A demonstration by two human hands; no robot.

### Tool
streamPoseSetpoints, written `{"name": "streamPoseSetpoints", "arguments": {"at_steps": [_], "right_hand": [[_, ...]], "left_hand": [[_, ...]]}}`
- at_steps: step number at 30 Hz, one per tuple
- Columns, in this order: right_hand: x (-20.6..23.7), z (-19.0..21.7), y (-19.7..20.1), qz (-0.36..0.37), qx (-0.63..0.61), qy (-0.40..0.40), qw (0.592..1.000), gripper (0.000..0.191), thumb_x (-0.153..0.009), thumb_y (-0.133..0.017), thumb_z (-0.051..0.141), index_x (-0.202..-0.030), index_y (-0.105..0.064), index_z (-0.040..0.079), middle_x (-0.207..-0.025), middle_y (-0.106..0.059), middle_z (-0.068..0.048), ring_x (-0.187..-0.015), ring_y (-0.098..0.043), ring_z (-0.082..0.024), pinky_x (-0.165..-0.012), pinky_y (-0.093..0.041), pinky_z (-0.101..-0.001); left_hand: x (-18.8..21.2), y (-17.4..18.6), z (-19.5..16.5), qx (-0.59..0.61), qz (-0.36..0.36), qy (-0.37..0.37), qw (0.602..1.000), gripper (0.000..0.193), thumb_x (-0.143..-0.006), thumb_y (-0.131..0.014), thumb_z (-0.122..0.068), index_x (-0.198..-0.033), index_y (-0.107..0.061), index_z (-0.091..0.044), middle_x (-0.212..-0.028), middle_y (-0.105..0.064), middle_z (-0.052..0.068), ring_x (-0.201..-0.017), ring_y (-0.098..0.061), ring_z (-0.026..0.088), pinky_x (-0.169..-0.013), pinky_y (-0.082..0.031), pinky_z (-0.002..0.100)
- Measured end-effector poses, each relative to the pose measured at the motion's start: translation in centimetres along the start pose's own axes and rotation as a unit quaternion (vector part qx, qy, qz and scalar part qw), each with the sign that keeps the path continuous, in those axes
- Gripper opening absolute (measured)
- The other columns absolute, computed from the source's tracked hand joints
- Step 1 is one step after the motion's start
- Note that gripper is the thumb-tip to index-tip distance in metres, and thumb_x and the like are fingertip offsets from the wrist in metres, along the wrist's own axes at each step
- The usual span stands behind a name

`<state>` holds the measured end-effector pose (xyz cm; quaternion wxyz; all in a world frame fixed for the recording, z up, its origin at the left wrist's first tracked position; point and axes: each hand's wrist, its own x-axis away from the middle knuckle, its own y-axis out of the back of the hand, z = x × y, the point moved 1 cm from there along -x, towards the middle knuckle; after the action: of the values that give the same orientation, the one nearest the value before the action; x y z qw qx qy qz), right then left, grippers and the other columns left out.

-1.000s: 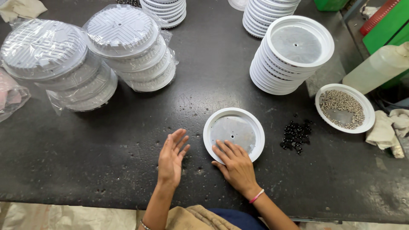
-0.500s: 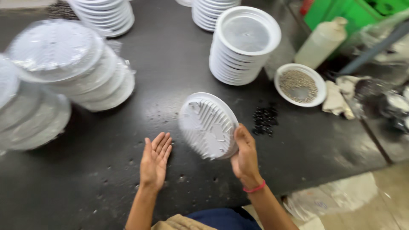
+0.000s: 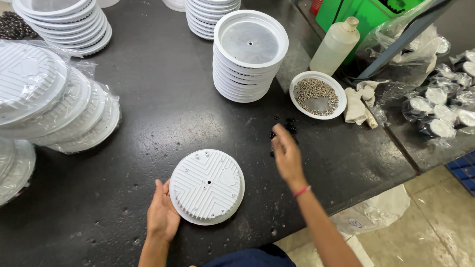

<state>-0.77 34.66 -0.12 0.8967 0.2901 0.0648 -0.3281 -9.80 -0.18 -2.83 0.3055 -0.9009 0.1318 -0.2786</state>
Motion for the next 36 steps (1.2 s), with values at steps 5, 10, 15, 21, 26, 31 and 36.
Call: {"name": "streamPoseSetpoints", "arguments": {"at_steps": [5,10,15,21,26,31,36], "right_hand": [[-6.3,-6.0,2.8,0.032,0.244,0.093,0.965,0.072,-0.105,-0.044,0.055,-0.149,-0.048,-0.003,-0.157,-0.046,-0.022,-0.148,-0.04,-0.038,-0.122,-0.028,-0.0467],[-7.7,-6.1,1.4,0.156,0.293,0.131,0.934,0.082,-0.102,-0.04,0.062,-0.156,-0.037,0.0,-0.163,-0.036,-0.02,-0.151,-0.032,-0.036,-0.123,-0.023,-0.0483],[-4.0,-1.7,-0.8,0.232,0.275,0.178,0.916,0.091,-0.097,-0.039,0.07,-0.158,-0.033,0.002,-0.165,-0.033,-0.017,-0.153,-0.028,-0.033,-0.124,-0.02,-0.0469],[0.2,1.5,-0.7,0.231,0.277,0.217,0.907,0.094,-0.094,-0.039,0.072,-0.159,-0.031,0.005,-0.166,-0.032,-0.013,-0.154,-0.026,-0.032,-0.125,-0.016,-0.0488],[0.6,0.1,-0.5,0.216,0.303,0.194,0.908,0.091,-0.096,-0.039,0.068,-0.159,-0.03,0.004,-0.167,-0.03,-0.015,-0.154,-0.026,-0.033,-0.124,-0.016,-0.0495],[-1.0,-0.5,1.2,0.102,0.066,0.081,0.989,0.053,-0.109,-0.048,0.04,-0.15,-0.052,0.007,-0.157,-0.051,-0.015,-0.15,-0.042,-0.034,-0.124,-0.03,-0.0446],[1.2,2.9,2.3,0.007,0.15,0.043,0.988,0.023,-0.094,-0.071,0.021,-0.113,-0.077,0.011,-0.116,-0.073,-0.008,-0.11,-0.064,-0.027,-0.098,-0.049,-0.0377]], "left_hand": [[-0.1,0.1,0.3,0.003,-0.019,-0.008,1.0,0.065,-0.109,-0.028,-0.044,-0.144,-0.045,0.009,-0.136,-0.062,0.019,-0.128,-0.058,0.025,-0.111,-0.043,0.04],[0.0,-0.4,0.1,-0.001,-0.028,0.0,1.0,0.066,-0.108,-0.027,-0.044,-0.144,-0.045,0.008,-0.136,-0.062,0.021,-0.126,-0.059,0.025,-0.111,-0.044,0.04],[0.1,-0.8,0.0,-0.003,-0.051,0.0,0.999,0.066,-0.107,-0.028,-0.044,-0.143,-0.045,0.008,-0.136,-0.062,0.021,-0.126,-0.06,0.025,-0.11,-0.045,0.039],[0.0,-0.7,0.1,0.006,-0.042,-0.005,0.999,0.065,-0.108,-0.031,-0.043,-0.143,-0.046,0.009,-0.136,-0.062,0.021,-0.126,-0.06,0.025,-0.11,-0.045,0.04],[-0.2,-0.5,0.1,0.015,-0.023,-0.003,1.0,0.065,-0.108,-0.031,-0.044,-0.143,-0.046,0.008,-0.136,-0.062,0.021,-0.125,-0.06,0.026,-0.11,-0.045,0.04],[-0.1,-0.4,0.0,0.008,-0.02,-0.001,1.0,0.063,-0.108,-0.031,-0.043,-0.143,-0.046,0.008,-0.138,-0.061,0.02,-0.127,-0.059,0.025,-0.111,-0.045,0.04],[0.2,-0.7,-0.4,0.02,-0.003,-0.005,1.0,0.063,-0.108,-0.031,-0.041,-0.144,-0.045,0.008,-0.139,-0.06,0.021,-0.128,-0.059,0.026,-0.111,-0.045,0.04]]}}
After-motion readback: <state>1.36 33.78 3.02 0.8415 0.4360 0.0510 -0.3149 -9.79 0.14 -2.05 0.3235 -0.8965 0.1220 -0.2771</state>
